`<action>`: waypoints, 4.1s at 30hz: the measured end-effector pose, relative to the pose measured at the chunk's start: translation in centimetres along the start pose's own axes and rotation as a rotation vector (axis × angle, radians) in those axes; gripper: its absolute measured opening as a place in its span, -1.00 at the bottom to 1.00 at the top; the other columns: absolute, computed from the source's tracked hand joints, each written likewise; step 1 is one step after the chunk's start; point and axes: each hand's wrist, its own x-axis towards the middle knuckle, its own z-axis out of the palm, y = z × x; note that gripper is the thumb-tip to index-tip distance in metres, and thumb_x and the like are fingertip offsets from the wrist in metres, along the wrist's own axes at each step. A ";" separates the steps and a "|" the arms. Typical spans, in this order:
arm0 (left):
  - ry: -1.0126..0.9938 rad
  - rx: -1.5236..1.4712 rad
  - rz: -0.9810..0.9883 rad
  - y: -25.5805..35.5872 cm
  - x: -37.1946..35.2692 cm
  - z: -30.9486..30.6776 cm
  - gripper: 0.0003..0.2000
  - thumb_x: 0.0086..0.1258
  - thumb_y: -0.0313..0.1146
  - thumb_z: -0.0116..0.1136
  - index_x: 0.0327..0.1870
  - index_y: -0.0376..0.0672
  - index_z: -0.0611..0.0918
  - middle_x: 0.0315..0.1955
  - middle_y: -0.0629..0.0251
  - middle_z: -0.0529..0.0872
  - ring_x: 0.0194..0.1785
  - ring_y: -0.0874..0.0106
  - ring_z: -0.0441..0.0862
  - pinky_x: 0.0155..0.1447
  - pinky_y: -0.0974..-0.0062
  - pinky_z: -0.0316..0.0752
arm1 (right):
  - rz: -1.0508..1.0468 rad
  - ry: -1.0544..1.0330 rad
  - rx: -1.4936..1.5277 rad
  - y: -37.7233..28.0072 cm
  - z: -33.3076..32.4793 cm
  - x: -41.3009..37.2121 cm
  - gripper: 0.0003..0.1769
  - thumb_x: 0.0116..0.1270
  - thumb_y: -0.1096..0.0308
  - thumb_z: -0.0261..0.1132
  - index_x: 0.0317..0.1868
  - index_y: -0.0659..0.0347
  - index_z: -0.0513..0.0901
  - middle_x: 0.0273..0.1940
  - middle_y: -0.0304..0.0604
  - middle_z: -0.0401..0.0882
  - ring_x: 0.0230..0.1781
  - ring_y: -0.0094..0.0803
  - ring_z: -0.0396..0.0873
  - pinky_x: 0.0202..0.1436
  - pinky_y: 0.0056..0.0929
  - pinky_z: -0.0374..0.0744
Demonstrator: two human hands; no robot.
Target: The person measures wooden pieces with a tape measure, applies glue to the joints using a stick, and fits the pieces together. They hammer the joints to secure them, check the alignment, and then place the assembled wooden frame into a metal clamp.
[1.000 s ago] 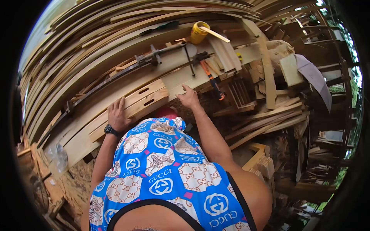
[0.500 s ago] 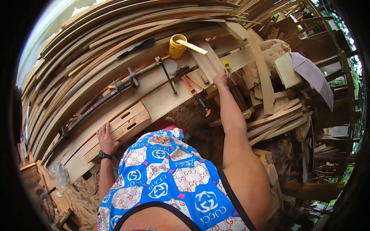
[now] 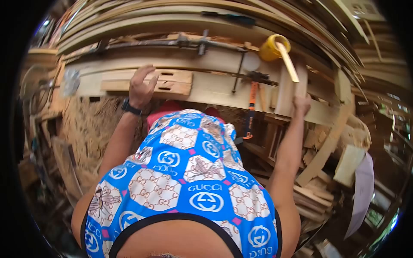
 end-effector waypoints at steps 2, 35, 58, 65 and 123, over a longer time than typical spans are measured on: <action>0.131 -0.037 -0.139 -0.6 1.5 -2.3 -0.74 0.31 -0.44 0.39 -0.02 -0.32 0.74 -0.08 -0.01 0.80 0.00 0.14 0.76 0.16 0.33 0.62 | 0.085 -0.013 0.631 3.3 0.8 2.0 -0.34 0.00 0.47 0.29 0.23 0.35 0.67 -0.06 -0.01 0.76 -0.19 -0.22 0.72 -0.06 -0.28 0.66; -0.143 -0.614 -0.322 4.3 2.7 -2.0 -0.28 0.31 -0.25 0.52 0.44 -0.27 0.40 -0.12 0.29 0.65 -0.09 0.52 0.62 0.03 0.52 0.62 | -0.625 -0.198 -0.606 -25.4 -10.4 -9.0 -0.68 0.36 0.32 0.32 0.08 0.18 0.77 0.08 0.07 0.77 0.13 0.01 0.73 0.21 -0.11 0.70; -0.258 -0.418 -0.278 6.3 2.6 -1.1 -0.16 0.13 -0.12 0.61 0.40 -0.29 0.44 -0.02 0.03 0.75 -0.01 0.27 0.74 0.12 0.32 0.65 | -0.659 0.028 -0.121 -18.0 -7.1 -9.9 -0.40 0.22 0.47 0.28 0.31 -0.05 0.68 -0.01 -0.02 0.69 0.05 0.05 0.69 0.20 -0.03 0.65; -0.215 -0.435 -0.189 6.2 3.4 -0.5 -0.19 0.11 -0.11 0.60 0.35 -0.29 0.48 0.01 -0.02 0.75 0.06 0.20 0.73 0.20 0.29 0.59 | -0.807 0.206 0.112 -14.9 -8.1 -11.7 -0.35 0.17 0.49 0.23 0.34 0.06 0.63 -0.08 0.05 0.71 -0.05 0.07 0.69 0.11 -0.05 0.65; -0.060 -0.198 0.145 8.6 3.3 -1.4 -0.41 0.25 -0.71 0.07 0.40 -0.29 0.48 0.08 0.00 0.65 -0.03 0.21 0.71 -0.03 0.34 0.76 | -1.119 -0.256 0.443 -23.9 -10.3 -25.1 -0.51 0.35 0.46 0.26 0.30 0.23 0.64 -0.27 0.21 0.69 -0.30 0.11 0.68 -0.20 -0.10 0.61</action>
